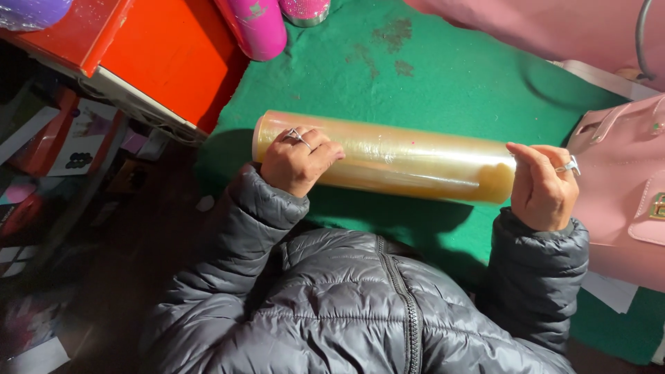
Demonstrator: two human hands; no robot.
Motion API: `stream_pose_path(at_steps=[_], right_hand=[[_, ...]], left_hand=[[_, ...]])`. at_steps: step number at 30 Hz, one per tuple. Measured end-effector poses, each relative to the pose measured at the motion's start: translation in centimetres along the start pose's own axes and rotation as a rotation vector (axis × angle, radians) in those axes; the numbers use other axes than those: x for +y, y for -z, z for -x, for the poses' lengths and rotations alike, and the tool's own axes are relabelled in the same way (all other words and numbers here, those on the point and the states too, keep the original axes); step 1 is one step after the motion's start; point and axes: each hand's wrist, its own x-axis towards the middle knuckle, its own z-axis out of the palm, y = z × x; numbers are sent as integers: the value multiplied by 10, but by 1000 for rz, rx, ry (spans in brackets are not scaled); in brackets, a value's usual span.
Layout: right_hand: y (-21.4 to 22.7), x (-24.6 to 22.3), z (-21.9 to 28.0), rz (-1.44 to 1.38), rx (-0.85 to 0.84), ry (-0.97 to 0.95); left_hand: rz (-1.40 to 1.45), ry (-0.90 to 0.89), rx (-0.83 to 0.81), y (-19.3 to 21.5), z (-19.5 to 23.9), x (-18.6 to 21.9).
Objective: The recorder wraps a pink handbag in plastic film for packaging.
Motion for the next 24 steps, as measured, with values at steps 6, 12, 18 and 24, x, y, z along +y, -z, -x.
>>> stream_pose_path(at_steps=[6,12,18,24], right_hand=[[1,-1,0,-10,17,-1],[2,-3,-2,0,17,0],[1,-3,-2,-1,17,9],[3,-3,-4,14,-7,-4]], left_hand=[[-14,-8,5,-2,2,-10],[22,32,-41,19,10,-26],[46,93,-110,40,20,-39],[-37,124,-118,41,22,-41]])
